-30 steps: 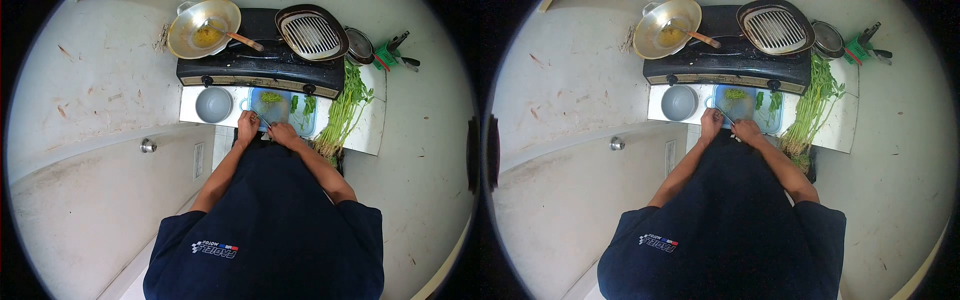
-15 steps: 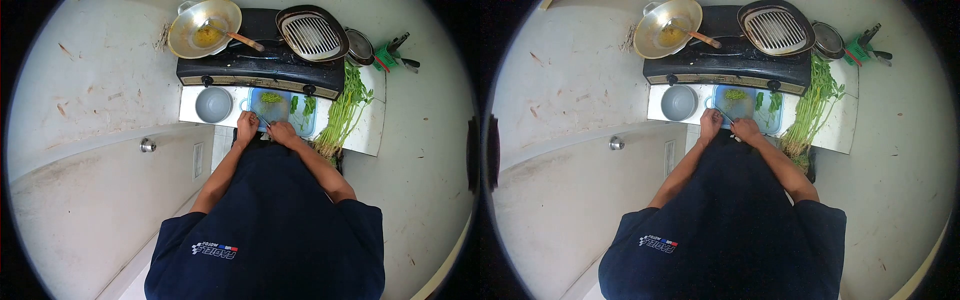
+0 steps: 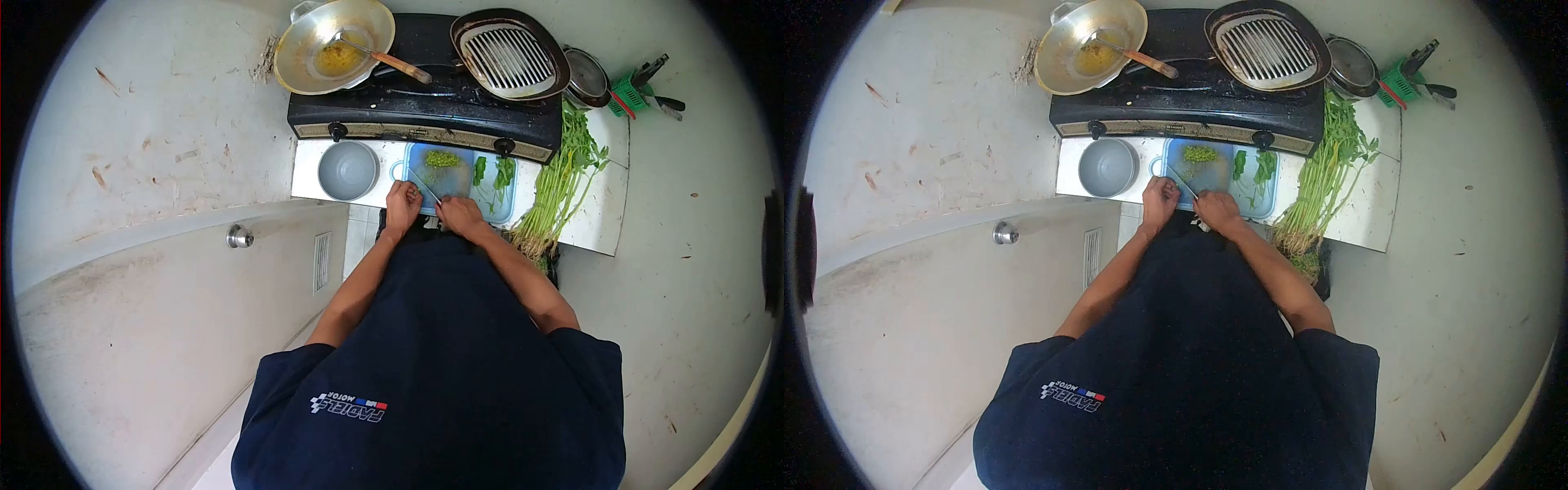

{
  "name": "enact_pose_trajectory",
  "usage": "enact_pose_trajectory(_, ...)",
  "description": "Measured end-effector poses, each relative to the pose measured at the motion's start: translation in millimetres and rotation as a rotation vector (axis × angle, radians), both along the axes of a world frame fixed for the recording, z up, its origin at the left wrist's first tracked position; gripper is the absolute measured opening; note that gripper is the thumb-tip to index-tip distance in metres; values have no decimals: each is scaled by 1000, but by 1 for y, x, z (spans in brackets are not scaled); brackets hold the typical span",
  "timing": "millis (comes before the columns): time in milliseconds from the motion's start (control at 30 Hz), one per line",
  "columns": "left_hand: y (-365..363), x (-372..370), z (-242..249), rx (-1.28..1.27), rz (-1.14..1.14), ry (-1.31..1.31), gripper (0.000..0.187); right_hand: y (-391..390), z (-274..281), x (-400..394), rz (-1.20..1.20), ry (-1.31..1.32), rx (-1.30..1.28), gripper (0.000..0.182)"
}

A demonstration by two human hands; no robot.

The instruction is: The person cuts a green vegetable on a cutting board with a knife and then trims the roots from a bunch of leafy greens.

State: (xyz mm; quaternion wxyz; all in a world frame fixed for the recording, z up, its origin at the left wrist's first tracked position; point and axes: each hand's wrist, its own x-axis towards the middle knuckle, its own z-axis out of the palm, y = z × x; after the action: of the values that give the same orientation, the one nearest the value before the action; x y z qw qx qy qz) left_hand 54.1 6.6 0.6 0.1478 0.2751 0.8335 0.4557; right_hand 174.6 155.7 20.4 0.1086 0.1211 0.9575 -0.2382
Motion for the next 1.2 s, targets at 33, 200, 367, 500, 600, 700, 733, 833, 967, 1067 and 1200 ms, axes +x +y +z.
enact_pose_trajectory(33,0,0,0,-2,-3,4,16,1,-1,0,2,7,-7,40)
enact_pose_trajectory(200,0,-1,-1,27,-8,8,17,-1,-7,1,56,40,6,41)
enact_pose_trajectory(367,0,-1,0,35,-3,14,15,-4,-9,-5,62,48,19,39)
enact_pose_trajectory(500,2,0,-1,63,5,24,14,-6,-9,-13,68,83,10,39)
enact_pose_trajectory(600,1,-1,2,54,12,3,14,-4,-6,-10,75,62,5,39)
enact_pose_trajectory(700,1,-1,1,26,4,-3,15,-3,-2,-7,65,16,8,39)
enact_pose_trajectory(733,0,-1,2,13,0,0,15,-3,-2,-6,61,2,8,40)
enact_pose_trajectory(833,0,-1,2,3,-1,-3,15,-4,-2,-8,57,30,4,41)
enact_pose_trajectory(967,0,0,2,16,-14,-7,14,-5,-4,-11,57,32,14,41)
enact_pose_trajectory(1067,-1,-2,0,13,-11,-13,14,-6,-7,-15,66,52,-5,42)
enact_pose_trajectory(1200,-2,-2,-5,11,-21,-10,14,-3,-9,-11,77,78,-14,43)
